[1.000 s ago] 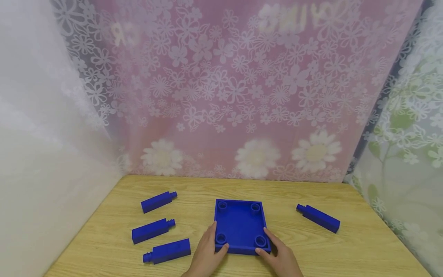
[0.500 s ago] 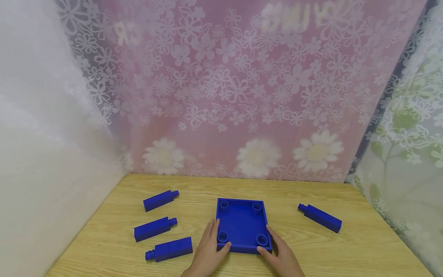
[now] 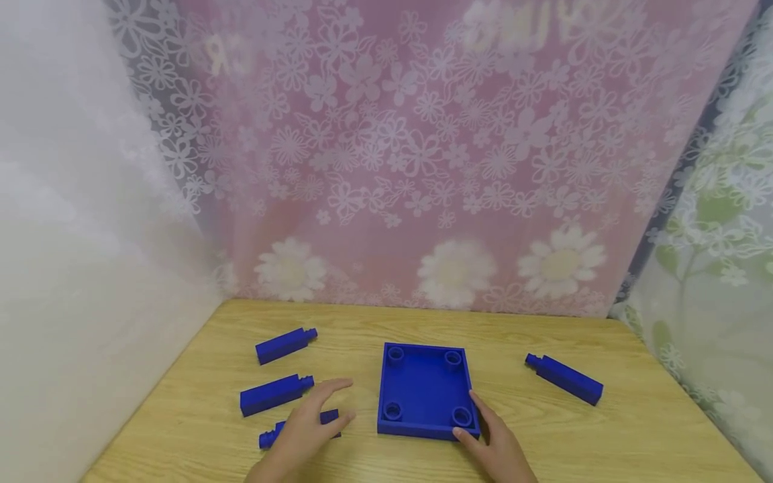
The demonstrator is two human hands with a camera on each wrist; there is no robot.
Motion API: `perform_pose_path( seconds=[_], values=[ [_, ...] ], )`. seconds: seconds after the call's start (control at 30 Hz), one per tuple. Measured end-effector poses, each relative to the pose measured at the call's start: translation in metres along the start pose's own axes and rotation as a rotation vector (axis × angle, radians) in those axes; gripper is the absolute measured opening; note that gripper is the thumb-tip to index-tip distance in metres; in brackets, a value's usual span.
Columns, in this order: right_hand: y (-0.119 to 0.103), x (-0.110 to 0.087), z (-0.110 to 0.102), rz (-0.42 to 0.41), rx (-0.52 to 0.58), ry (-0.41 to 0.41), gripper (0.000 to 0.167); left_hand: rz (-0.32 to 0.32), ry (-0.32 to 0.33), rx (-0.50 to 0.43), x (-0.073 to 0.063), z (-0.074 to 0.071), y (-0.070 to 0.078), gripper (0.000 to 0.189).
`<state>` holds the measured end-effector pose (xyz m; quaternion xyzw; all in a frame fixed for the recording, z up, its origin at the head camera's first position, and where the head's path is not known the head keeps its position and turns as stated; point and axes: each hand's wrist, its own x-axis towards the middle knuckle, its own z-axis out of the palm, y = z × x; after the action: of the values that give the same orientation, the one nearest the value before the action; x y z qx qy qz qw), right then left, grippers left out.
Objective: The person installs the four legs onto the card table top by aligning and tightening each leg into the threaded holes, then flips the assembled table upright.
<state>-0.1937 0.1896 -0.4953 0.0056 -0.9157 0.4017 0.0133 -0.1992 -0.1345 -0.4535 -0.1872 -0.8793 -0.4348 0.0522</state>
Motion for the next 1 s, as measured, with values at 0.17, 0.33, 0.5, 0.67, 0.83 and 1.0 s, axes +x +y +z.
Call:
perform_pose_path(
  seconds=[0.17,0.33,0.5,0.67,0.83,1.0],
  values=[
    [-0.002,-0.001,-0.003,-0.006,-0.012,0.003,0.086,0.0,-0.044,0.026,-0.011,-0.025,-0.021,0.05],
    [-0.002,-0.001,-0.004,-0.017,-0.012,0.006,0.085,-0.005,-0.116,0.031,-0.017,-0.037,-0.035,0.052],
    [-0.003,-0.001,-0.002,-0.017,-0.014,0.004,0.085,-0.041,-0.157,0.072,-0.019,-0.04,-0.04,0.046],
    [-0.003,-0.001,-0.002,-0.009,-0.007,0.002,0.086,-0.055,-0.183,0.141,-0.019,-0.039,-0.044,0.042],
    [-0.002,0.0,-0.001,-0.016,-0.005,0.005,0.086,-0.04,-0.192,0.201,-0.018,-0.037,-0.049,0.042],
    [-0.002,0.001,-0.001,-0.015,-0.009,0.001,0.086,-0.019,-0.194,0.243,-0.016,-0.035,-0.05,0.043]
  ],
)
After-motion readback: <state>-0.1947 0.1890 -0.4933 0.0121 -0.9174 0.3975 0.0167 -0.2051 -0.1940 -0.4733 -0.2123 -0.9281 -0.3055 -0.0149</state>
